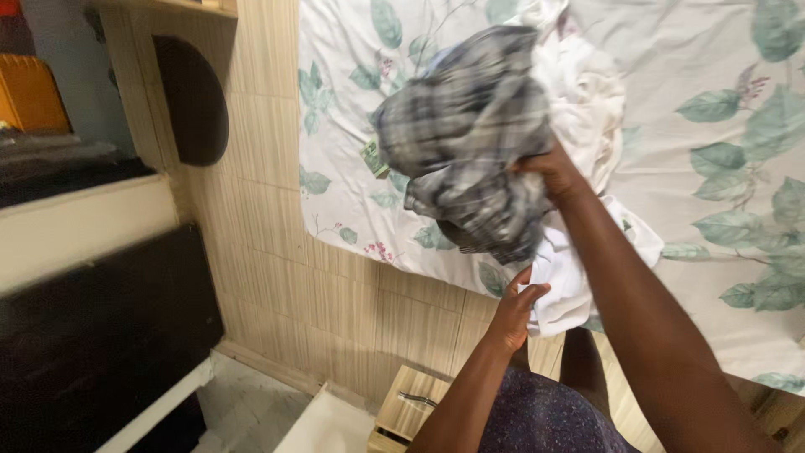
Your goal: The person folds several white undershirts by hand on a bed, smoothing the fabric and placing each folded item onto a stack.
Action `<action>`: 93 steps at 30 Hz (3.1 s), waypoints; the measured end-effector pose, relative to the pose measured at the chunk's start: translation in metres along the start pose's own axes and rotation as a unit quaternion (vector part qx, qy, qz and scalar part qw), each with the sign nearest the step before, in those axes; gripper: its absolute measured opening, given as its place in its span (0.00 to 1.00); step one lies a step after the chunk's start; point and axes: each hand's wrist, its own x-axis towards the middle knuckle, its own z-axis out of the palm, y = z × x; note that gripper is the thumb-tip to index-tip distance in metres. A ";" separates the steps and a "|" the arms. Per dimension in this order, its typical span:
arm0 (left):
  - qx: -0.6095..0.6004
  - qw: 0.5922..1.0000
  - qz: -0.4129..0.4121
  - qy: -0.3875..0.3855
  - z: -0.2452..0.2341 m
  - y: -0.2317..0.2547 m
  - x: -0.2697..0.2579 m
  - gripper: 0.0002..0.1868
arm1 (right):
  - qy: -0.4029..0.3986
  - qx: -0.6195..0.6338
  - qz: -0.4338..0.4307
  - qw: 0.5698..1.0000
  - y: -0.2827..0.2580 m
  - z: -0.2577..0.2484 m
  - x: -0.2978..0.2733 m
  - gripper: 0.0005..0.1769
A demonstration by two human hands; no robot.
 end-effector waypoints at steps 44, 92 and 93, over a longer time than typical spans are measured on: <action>0.427 0.797 0.250 -0.345 0.172 -0.012 -0.232 0.11 | 0.208 -0.425 -0.239 0.848 -0.130 0.031 -0.443 0.11; 0.054 0.803 0.382 -0.454 0.138 0.134 -0.379 0.37 | 0.103 -0.295 -0.067 0.948 -0.092 0.050 -0.485 0.12; 0.076 0.801 0.360 -0.472 0.139 0.136 -0.383 0.36 | 0.096 -0.290 -0.071 0.950 -0.097 0.050 -0.484 0.12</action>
